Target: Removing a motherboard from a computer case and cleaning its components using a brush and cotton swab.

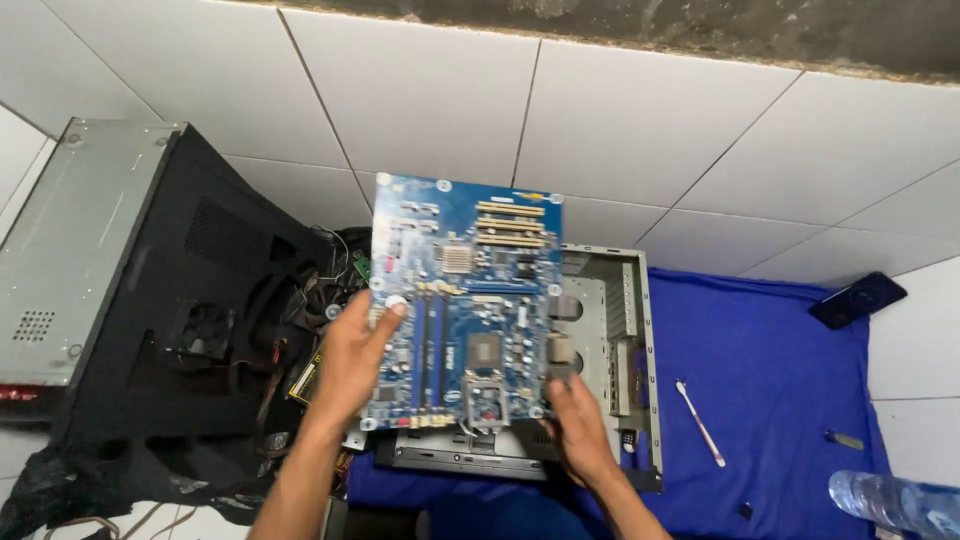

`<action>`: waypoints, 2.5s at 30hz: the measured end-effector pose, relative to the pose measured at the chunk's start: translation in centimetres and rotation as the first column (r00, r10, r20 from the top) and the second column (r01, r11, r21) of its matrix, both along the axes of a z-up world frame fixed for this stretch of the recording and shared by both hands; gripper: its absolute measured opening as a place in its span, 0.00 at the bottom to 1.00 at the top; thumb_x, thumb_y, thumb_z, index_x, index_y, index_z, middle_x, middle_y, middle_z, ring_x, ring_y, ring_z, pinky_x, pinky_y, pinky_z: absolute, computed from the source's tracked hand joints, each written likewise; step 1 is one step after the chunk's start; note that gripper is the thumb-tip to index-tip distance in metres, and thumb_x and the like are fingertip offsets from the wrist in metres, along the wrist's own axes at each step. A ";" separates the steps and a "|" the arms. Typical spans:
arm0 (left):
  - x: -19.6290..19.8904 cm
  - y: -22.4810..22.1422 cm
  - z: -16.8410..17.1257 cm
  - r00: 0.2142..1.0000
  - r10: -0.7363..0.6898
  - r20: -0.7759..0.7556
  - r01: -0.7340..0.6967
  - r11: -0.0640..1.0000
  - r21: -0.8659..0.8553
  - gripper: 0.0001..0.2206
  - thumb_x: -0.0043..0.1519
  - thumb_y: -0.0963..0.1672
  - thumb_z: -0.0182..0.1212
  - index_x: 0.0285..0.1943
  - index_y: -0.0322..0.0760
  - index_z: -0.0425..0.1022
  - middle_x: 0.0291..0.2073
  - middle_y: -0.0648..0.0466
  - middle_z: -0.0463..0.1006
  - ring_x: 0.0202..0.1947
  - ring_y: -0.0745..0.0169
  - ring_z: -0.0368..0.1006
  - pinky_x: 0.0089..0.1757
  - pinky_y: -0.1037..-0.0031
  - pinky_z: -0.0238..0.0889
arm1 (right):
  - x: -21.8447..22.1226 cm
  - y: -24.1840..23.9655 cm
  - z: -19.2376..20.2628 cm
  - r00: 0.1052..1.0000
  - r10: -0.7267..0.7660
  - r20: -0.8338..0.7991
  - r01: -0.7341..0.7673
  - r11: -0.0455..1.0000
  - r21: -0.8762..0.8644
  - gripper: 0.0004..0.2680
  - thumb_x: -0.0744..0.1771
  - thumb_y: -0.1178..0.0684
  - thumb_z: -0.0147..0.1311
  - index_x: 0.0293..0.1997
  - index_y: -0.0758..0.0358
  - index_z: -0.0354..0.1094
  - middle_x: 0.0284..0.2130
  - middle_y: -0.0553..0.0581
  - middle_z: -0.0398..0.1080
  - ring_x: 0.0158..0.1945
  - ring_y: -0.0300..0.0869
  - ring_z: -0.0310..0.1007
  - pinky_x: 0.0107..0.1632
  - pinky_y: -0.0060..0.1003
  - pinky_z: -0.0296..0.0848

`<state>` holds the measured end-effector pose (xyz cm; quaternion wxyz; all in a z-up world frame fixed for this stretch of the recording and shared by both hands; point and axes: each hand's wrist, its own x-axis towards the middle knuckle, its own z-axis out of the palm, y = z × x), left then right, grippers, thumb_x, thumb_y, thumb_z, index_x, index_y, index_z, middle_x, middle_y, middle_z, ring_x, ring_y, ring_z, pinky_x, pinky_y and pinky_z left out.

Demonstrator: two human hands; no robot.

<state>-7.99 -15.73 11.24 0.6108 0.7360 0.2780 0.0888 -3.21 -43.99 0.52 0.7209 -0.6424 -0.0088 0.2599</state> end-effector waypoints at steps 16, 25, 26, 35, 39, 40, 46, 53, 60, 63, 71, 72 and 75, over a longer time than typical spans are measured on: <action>6.1 21.0 -9.6 0.952 0.165 -0.258 0.106 0.615 0.782 0.16 0.68 0.49 0.58 0.47 0.27 0.71 0.39 0.29 0.80 0.41 0.16 0.72 0.41 0.40 0.62 | 0.0 -7.1 -4.3 0.977 0.044 -0.211 -0.104 0.953 -0.285 0.14 0.67 0.54 0.55 0.58 0.63 0.75 0.50 0.63 0.83 0.48 0.46 0.84 0.54 0.35 0.78; 10.0 20.0 -18.3 0.893 0.108 -0.436 0.193 0.785 0.589 0.14 0.67 0.48 0.61 0.45 0.31 0.74 0.41 0.37 0.82 0.42 0.31 0.78 0.41 0.49 0.67 | 0.1 -9.7 -7.4 0.945 -0.166 -0.282 0.065 0.940 -0.334 0.13 0.68 0.56 0.54 0.59 0.68 0.75 0.48 0.64 0.81 0.47 0.53 0.83 0.50 0.42 0.78; 10.2 19.9 -18.9 0.881 0.104 -0.462 0.207 0.792 0.574 0.14 0.68 0.49 0.61 0.46 0.30 0.74 0.42 0.36 0.82 0.43 0.31 0.77 0.43 0.49 0.67 | 0.2 -9.5 -7.1 0.942 -0.173 -0.289 0.068 0.938 -0.341 0.13 0.68 0.56 0.54 0.58 0.68 0.75 0.47 0.65 0.81 0.47 0.53 0.83 0.50 0.42 0.78; 9.8 19.3 -20.7 0.819 0.181 -0.545 0.117 0.876 0.467 0.14 0.68 0.50 0.59 0.50 0.34 0.76 0.47 0.40 0.82 0.46 0.34 0.78 0.47 0.51 0.68 | 1.9 -11.1 -7.9 0.976 -0.187 -0.114 0.142 0.936 -0.323 0.12 0.68 0.58 0.54 0.56 0.71 0.75 0.43 0.65 0.82 0.42 0.48 0.81 0.50 0.38 0.79; 9.8 18.3 -21.3 0.785 0.270 -0.558 0.029 0.884 0.467 0.13 0.68 0.49 0.60 0.52 0.37 0.74 0.45 0.42 0.82 0.44 0.38 0.79 0.43 0.54 0.72 | 4.1 -11.9 -5.5 0.980 -0.195 0.045 0.186 0.808 -0.559 0.10 0.68 0.55 0.57 0.55 0.57 0.78 0.44 0.55 0.83 0.47 0.38 0.80 0.56 0.30 0.74; 9.9 17.6 -21.2 0.785 0.264 -0.560 0.035 0.884 0.466 0.13 0.68 0.49 0.60 0.52 0.37 0.74 0.45 0.42 0.82 0.44 0.38 0.79 0.43 0.54 0.72 | 4.6 -11.8 -4.7 0.979 -0.201 0.043 0.190 0.806 -0.560 0.10 0.68 0.55 0.57 0.55 0.57 0.78 0.44 0.55 0.83 0.47 0.38 0.80 0.56 0.30 0.74; 9.6 10.8 -20.9 0.925 0.381 -0.002 -0.137 0.340 0.930 0.35 0.57 0.44 0.73 0.71 0.27 0.61 0.65 0.32 0.62 0.65 0.31 0.56 0.55 0.42 0.58 | 9.3 -14.5 -9.5 0.897 0.027 0.440 0.352 0.558 -0.751 0.15 0.67 0.52 0.57 0.61 0.53 0.69 0.46 0.58 0.71 0.50 0.48 0.74 0.53 0.44 0.73; 9.8 4.8 -22.8 0.877 0.002 -0.480 0.168 0.935 0.312 0.37 0.63 0.54 0.59 0.77 0.29 0.53 0.64 0.27 0.68 0.64 0.24 0.66 0.57 0.40 0.63 | 15.9 -14.1 -18.3 0.996 0.002 0.087 0.079 0.414 -0.907 0.24 0.67 0.38 0.57 0.69 0.57 0.63 0.58 0.69 0.72 0.64 0.62 0.70 0.64 0.57 0.69; 8.8 4.5 -23.1 0.757 -0.139 -0.638 0.353 0.909 0.220 0.42 0.53 0.40 0.66 0.78 0.26 0.46 0.51 0.22 0.77 0.52 0.22 0.77 0.43 0.45 0.73 | 16.6 -14.3 -19.3 0.999 -0.027 -0.028 -0.018 0.318 -0.948 0.16 0.70 0.43 0.45 0.60 0.54 0.75 0.50 0.65 0.79 0.61 0.58 0.74 0.59 0.52 0.74; 7.8 2.4 -19.9 0.741 -0.116 -0.661 0.387 0.879 0.280 0.41 0.53 0.44 0.70 0.73 0.27 0.50 0.51 0.24 0.78 0.53 0.24 0.77 0.48 0.45 0.72 | 14.8 -13.5 -16.7 0.997 -0.066 -0.026 -0.005 0.297 -0.955 0.15 0.69 0.44 0.47 0.56 0.53 0.77 0.47 0.65 0.80 0.59 0.58 0.76 0.57 0.52 0.75; 7.2 -0.8 -7.9 0.801 -0.088 -0.592 0.341 0.880 0.332 0.38 0.58 0.40 0.66 0.74 0.33 0.46 0.33 0.45 0.77 0.30 0.43 0.76 0.37 0.56 0.74 | 11.8 -18.0 -7.4 0.975 -0.067 0.211 0.221 0.285 -0.933 0.13 0.69 0.43 0.45 0.55 0.49 0.73 0.46 0.71 0.77 0.52 0.72 0.72 0.53 0.57 0.69; 7.1 -1.0 -7.0 0.847 -0.091 -0.523 0.335 0.856 0.394 0.38 0.55 0.43 0.64 0.73 0.35 0.47 0.48 0.39 0.82 0.43 0.33 0.81 0.49 0.48 0.71 | 11.4 -18.4 -6.3 0.956 -0.074 0.285 0.294 0.277 -0.915 0.13 0.69 0.43 0.45 0.54 0.49 0.74 0.44 0.72 0.76 0.50 0.73 0.71 0.50 0.58 0.69; 7.1 -3.2 -2.2 0.901 -0.053 -0.430 0.231 0.898 0.374 0.39 0.61 0.39 0.68 0.77 0.34 0.44 0.41 0.39 0.84 0.17 0.45 0.80 0.22 0.62 0.84 | 10.2 -18.9 -4.2 0.877 -0.150 0.456 0.479 0.341 -0.809 0.11 0.69 0.45 0.46 0.48 0.55 0.75 0.33 0.67 0.78 0.42 0.67 0.74 0.45 0.52 0.68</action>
